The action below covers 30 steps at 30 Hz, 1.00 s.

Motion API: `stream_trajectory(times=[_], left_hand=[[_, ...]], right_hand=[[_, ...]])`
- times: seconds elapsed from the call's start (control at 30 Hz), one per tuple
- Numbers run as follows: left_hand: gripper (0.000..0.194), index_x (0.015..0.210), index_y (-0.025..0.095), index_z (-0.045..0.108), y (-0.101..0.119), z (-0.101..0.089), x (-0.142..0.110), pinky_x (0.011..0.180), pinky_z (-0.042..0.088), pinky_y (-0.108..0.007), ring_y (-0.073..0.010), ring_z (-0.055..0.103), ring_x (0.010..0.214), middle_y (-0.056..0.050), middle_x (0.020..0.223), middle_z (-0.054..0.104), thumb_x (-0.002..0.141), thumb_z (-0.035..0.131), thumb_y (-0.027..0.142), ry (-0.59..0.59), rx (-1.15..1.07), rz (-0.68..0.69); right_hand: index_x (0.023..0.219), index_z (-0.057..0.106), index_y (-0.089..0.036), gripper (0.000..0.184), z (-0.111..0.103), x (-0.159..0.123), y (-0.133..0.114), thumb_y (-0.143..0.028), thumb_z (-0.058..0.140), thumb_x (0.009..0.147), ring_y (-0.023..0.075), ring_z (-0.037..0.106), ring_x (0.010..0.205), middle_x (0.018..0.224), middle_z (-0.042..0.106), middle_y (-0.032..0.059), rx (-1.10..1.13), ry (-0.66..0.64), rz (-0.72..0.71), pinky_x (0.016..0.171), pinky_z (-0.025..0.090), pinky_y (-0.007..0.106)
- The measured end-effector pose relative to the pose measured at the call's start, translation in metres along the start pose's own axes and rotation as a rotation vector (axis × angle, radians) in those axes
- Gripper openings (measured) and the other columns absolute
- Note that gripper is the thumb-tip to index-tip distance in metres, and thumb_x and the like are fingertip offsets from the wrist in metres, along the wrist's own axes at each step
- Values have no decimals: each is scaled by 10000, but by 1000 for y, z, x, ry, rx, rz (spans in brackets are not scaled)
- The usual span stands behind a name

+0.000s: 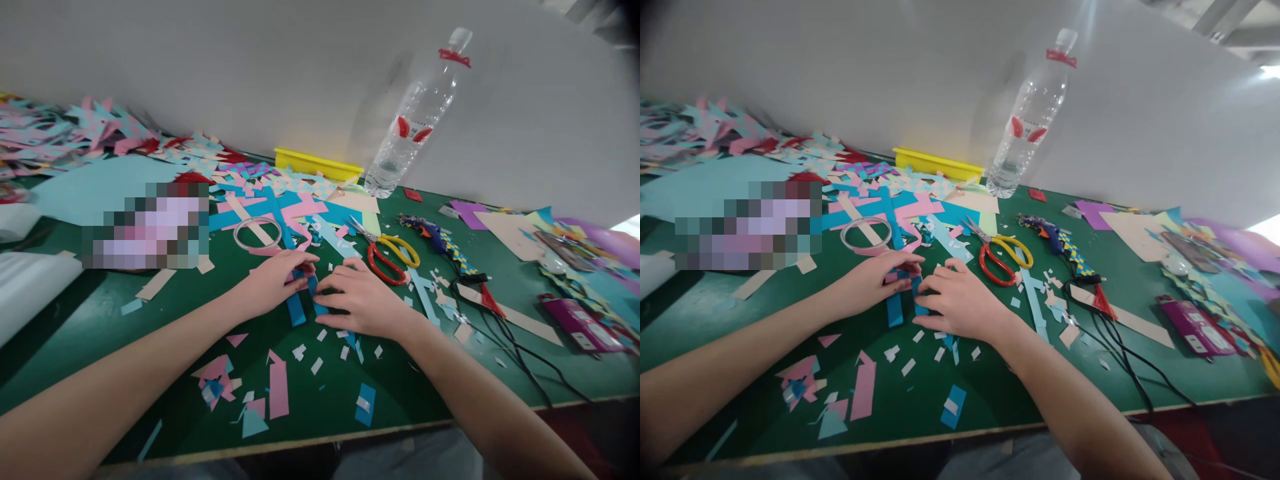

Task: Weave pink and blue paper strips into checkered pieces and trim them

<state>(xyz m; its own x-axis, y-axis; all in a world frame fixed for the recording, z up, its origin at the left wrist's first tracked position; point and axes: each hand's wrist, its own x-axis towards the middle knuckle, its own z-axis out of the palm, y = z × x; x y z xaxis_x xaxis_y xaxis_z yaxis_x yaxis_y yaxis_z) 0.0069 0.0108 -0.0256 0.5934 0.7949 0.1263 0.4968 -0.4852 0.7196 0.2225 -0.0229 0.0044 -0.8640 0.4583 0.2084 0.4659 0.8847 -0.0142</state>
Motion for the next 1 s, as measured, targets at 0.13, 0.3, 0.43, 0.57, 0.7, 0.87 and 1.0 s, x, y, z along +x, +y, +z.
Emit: stream_trajectory(times=[0.13,0.3,0.43,0.57,0.7,0.87,1.0], left_hand=[[366,1230,207,495,0,0,0,839,503,-310,-181,569,1032,-61,1121,598,865,491,227,1,-2,3],[362,1217,194,509,2,-1,0,856,496,-323,-191,567,1040,-67,1120,603,857,493,225,-3,9,-3],[362,1215,179,507,2,0,1,860,493,-336,-195,571,1025,-75,1111,607,856,477,209,-5,22,12],[362,1213,191,505,0,-1,2,866,486,-350,-206,564,1040,-75,1121,605,853,477,208,6,44,37],[357,1214,199,505,0,0,1,865,487,-352,-209,569,1045,-68,1114,614,860,489,239,8,38,25],[357,1210,201,509,1,0,0,871,495,-348,-200,580,1033,-62,1107,625,857,499,254,11,-4,13],[324,1196,209,530,7,-6,-1,872,491,-363,-207,589,1011,-64,1106,636,890,434,257,88,83,66]], right_hand=[[965,686,-192,390,-5,-1,1,-500,454,907,183,493,874,964,639,50,-11,-25,-35,868,286,396],[818,707,-218,342,-8,-2,4,-487,506,885,151,472,777,766,601,14,148,3,-37,863,289,370],[915,693,-195,299,-7,-3,6,-422,499,905,143,498,793,800,619,21,259,80,91,840,315,335],[1201,582,-162,420,-2,-2,7,-449,460,918,172,500,863,933,620,64,169,70,170,829,317,344],[1063,656,-177,413,2,-1,7,-495,440,913,170,465,783,796,586,45,81,18,43,813,303,352],[560,563,-175,418,1,-2,4,-406,500,903,126,411,670,594,484,-11,159,118,-43,828,303,326],[578,542,-172,401,1,-3,6,-345,454,929,131,423,660,597,504,0,51,224,127,798,314,325]])
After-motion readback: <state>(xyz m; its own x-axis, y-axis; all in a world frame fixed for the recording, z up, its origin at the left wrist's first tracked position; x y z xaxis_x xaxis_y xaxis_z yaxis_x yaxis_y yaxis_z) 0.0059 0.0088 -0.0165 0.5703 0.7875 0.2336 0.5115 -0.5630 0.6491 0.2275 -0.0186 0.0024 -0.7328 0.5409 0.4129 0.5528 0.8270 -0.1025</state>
